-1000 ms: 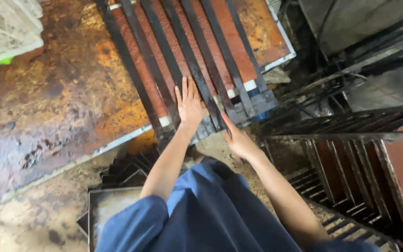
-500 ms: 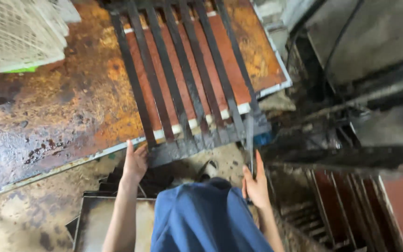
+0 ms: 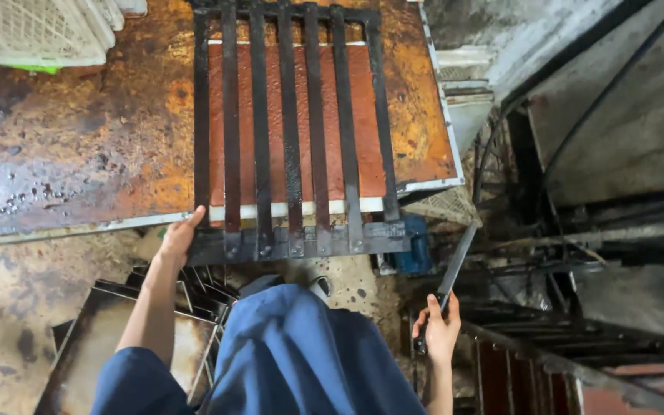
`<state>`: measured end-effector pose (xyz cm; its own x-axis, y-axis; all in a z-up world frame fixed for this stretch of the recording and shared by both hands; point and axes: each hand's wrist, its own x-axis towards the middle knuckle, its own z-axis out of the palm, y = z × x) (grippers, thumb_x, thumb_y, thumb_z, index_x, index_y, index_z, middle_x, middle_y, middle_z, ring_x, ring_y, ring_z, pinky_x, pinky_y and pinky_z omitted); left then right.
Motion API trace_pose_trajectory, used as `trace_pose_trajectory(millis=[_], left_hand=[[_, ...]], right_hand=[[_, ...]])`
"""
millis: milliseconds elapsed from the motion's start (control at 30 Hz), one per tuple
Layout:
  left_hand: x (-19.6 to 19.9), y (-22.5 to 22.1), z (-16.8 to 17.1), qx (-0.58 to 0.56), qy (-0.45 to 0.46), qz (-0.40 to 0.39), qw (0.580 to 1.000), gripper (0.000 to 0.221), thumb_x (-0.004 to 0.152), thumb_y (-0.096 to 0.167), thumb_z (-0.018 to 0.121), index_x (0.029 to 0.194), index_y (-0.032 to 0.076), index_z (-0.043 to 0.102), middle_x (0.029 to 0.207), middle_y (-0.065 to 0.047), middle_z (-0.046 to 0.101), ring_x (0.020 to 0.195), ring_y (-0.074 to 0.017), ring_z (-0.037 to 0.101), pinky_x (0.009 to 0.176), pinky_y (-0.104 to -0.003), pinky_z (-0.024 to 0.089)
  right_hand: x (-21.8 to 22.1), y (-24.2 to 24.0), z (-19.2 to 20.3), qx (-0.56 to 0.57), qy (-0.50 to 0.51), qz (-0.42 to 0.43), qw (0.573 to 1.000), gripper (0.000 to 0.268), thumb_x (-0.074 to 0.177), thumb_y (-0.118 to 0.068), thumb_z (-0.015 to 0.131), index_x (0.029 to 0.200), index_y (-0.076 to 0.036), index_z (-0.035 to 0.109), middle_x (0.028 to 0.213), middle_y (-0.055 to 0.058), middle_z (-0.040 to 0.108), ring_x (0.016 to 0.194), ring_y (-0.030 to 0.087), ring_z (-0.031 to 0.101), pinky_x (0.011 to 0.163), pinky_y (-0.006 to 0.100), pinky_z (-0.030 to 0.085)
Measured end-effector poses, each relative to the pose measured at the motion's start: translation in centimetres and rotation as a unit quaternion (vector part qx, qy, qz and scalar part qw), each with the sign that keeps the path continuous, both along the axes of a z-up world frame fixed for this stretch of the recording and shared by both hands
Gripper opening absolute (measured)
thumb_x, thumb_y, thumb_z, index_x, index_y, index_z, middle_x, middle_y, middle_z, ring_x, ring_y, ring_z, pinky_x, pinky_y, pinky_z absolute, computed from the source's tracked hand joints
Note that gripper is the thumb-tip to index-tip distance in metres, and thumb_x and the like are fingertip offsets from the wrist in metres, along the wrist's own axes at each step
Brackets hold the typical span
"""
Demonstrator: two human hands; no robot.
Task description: Cutting a large sheet of cake into uniform strips using a knife and a metal slatted guide
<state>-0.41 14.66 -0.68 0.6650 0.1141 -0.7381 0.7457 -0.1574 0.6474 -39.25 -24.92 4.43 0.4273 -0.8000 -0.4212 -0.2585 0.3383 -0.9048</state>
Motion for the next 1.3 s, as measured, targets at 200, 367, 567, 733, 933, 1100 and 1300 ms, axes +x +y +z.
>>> trace_pose_trajectory(millis=[200, 367, 567, 733, 933, 1100, 1300], left_hand=[[-1.1, 0.1, 2.5, 0.071, -0.067, -0.059, 0.993, 0.068, 0.088, 0.055, 0.067, 0.137, 0.007, 0.065, 0.121, -0.010, 0.071, 0.112, -0.0163, 0.064, 0.090, -0.031, 0.051], [-1.8, 0.5, 1.1, -0.002, -0.089, -0.035, 0.995, 0.043, 0.097, 0.041, 0.067, 0.121, 0.005, 0.072, 0.100, -0.007, 0.074, 0.086, -0.0161, 0.069, 0.075, -0.031, 0.056], [-2.0, -0.1, -4.2, 0.066, -0.107, -0.089, 0.988, 0.052, 0.098, 0.060, 0.067, 0.116, 0.012, 0.078, 0.119, -0.019, 0.072, 0.126, -0.0380, 0.060, 0.107, -0.053, 0.044], [1.1, 1.8, -6.6, 0.308, -0.109, -0.315, 0.891, 0.063, 0.097, 0.070, 0.053, 0.110, 0.013, 0.077, 0.105, -0.016, 0.077, 0.109, -0.0364, 0.070, 0.095, -0.055, 0.052], [7.8, -7.4, 5.1, 0.257, -0.483, -0.390, 0.740, 0.044, 0.073, 0.031, 0.080, 0.108, 0.008, 0.066, 0.099, -0.013, 0.064, 0.096, -0.0368, 0.064, 0.081, -0.051, 0.054], [4.8, -8.9, 3.9, 0.369, -0.505, -0.575, 0.527, 0.101, 0.067, 0.038, 0.069, 0.153, -0.005, 0.037, 0.167, -0.020, 0.027, 0.158, -0.0357, 0.013, 0.124, -0.056, 0.015], [4.2, -8.5, 3.6, 0.334, -0.482, -0.571, 0.574, 0.110, 0.065, 0.039, 0.080, 0.154, -0.006, 0.035, 0.169, -0.021, 0.020, 0.159, -0.0352, 0.011, 0.126, -0.055, 0.012]], right_hand=[[1.0, -4.8, 0.0, -0.006, 0.017, 0.008, 1.000, 0.037, 0.096, -0.015, 0.061, 0.132, -0.013, 0.050, 0.050, 0.009, 0.037, 0.033, 0.016, 0.036, 0.027, 0.030, 0.032], [5.1, -6.3, 0.7, -0.068, 0.044, 0.102, 0.991, 0.032, 0.100, -0.014, 0.058, 0.131, -0.010, 0.057, 0.049, 0.010, 0.042, 0.029, 0.018, 0.039, 0.027, 0.030, 0.034], [13.6, -2.1, 0.8, -0.101, 0.085, 0.188, 0.973, 0.015, 0.100, -0.016, 0.058, 0.109, -0.005, 0.064, 0.050, 0.015, 0.058, 0.031, 0.025, 0.057, 0.028, 0.033, 0.045], [21.2, 5.6, 1.3, -0.098, 0.096, 0.265, 0.954, 0.021, 0.104, -0.021, 0.049, 0.118, -0.008, 0.058, 0.052, 0.015, 0.060, 0.031, 0.027, 0.058, 0.027, 0.036, 0.047], [38.2, 12.5, 7.8, -0.222, 0.140, 0.367, 0.892, 0.039, 0.104, -0.030, 0.049, 0.137, -0.010, 0.054, 0.053, 0.017, 0.063, 0.044, 0.033, 0.066, 0.055, 0.046, 0.057], [50.1, 15.0, 12.7, -0.282, 0.201, 0.389, 0.854, 0.054, 0.106, -0.032, 0.047, 0.158, -0.026, 0.035, 0.108, 0.036, 0.070, 0.111, 0.049, 0.067, 0.109, 0.057, 0.047], [56.4, 13.8, 10.0, -0.310, 0.258, 0.409, 0.819, 0.056, 0.106, -0.034, 0.047, 0.159, -0.039, 0.031, 0.135, 0.027, 0.063, 0.124, 0.045, 0.060, 0.113, 0.053, 0.045]])
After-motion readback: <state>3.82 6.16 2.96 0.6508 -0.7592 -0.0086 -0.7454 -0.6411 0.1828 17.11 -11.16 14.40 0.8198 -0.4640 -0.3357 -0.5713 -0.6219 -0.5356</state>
